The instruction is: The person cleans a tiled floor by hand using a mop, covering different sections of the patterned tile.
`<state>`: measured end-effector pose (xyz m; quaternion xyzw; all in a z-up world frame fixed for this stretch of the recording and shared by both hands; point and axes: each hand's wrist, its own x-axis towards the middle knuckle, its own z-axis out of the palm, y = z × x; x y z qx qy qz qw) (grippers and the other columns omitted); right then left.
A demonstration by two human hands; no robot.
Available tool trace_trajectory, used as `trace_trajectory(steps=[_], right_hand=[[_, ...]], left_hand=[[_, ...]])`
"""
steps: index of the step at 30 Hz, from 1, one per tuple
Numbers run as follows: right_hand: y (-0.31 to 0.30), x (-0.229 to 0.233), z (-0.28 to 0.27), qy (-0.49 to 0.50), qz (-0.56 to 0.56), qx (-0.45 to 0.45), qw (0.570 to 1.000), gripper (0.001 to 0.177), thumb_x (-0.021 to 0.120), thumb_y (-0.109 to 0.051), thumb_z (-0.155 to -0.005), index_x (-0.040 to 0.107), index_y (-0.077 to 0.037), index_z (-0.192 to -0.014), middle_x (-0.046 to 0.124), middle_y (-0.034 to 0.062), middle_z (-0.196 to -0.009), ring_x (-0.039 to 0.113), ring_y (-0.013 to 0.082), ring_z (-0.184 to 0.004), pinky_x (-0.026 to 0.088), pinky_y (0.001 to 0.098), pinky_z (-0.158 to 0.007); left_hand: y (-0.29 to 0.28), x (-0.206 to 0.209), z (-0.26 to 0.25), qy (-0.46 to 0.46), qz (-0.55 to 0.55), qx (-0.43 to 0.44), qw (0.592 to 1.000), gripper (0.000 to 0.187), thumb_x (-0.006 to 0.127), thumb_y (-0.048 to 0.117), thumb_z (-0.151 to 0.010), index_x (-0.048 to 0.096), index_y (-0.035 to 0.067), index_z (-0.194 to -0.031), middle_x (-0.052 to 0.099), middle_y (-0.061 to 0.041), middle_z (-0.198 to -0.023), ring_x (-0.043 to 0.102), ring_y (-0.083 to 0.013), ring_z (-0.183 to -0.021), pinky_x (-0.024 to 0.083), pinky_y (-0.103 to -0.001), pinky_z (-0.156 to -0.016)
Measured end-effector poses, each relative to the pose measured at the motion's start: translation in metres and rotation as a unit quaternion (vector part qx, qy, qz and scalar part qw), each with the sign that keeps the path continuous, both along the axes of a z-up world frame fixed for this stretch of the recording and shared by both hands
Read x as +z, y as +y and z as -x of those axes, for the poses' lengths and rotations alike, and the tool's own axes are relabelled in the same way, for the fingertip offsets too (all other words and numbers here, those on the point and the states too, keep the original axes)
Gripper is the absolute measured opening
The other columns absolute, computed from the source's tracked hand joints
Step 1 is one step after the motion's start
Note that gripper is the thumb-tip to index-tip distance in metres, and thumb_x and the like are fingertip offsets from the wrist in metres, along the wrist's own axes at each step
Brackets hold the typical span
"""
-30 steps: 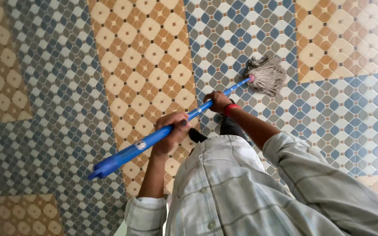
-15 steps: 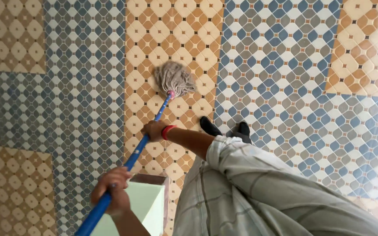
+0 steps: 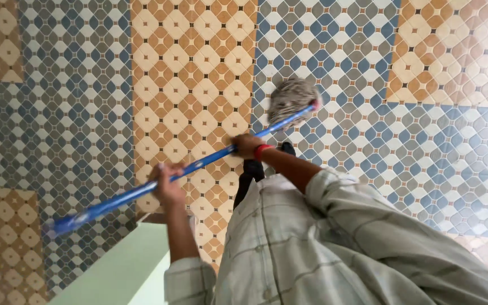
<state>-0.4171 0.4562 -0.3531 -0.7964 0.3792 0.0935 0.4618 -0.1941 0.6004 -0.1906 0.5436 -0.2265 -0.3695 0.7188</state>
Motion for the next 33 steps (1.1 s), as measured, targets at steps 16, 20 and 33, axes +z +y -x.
trace_trajectory(steps=[16, 20, 33], right_hand=[[0.081, -0.034, 0.303, 0.14, 0.147, -0.363, 0.909, 0.018, 0.074, -0.025, -0.083, 0.073, -0.016, -0.099, 0.069, 0.0116, -0.112, 0.061, 0.0367, -0.115, 0.048, 0.0478, -0.101], [0.077, -0.046, 0.222, 0.109, 0.162, -0.333, 0.922, 0.011, 0.073, -0.022, -0.083, 0.078, -0.02, -0.093, 0.071, 0.0134, -0.103, 0.064, 0.0365, -0.108, 0.053, 0.0478, -0.095], [0.184, 0.071, -0.217, -0.151, 0.036, -0.118, 0.981, 0.023, 0.072, -0.027, -0.077, 0.075, -0.024, -0.1, 0.077, 0.0065, -0.098, 0.071, 0.0309, -0.101, 0.057, 0.0461, -0.086]], left_hand=[[-0.061, -0.013, 0.257, -0.149, 0.135, -0.593, 0.78, 0.021, 0.075, 0.014, -0.101, 0.057, 0.011, -0.091, 0.066, -0.007, -0.098, 0.064, -0.0162, -0.088, 0.05, -0.033, -0.109], [-0.044, 0.013, 0.186, -0.152, 0.12, -0.532, 0.824, 0.011, 0.071, 0.013, -0.101, 0.062, 0.009, -0.099, 0.072, -0.012, -0.121, 0.067, -0.0174, -0.1, 0.057, -0.03, -0.087], [0.138, 0.17, -0.133, -0.274, 0.126, -0.282, 0.911, 0.039, 0.053, 0.032, -0.108, 0.046, 0.009, -0.077, 0.056, -0.003, -0.069, 0.063, -0.0191, -0.072, 0.056, -0.048, -0.086]])
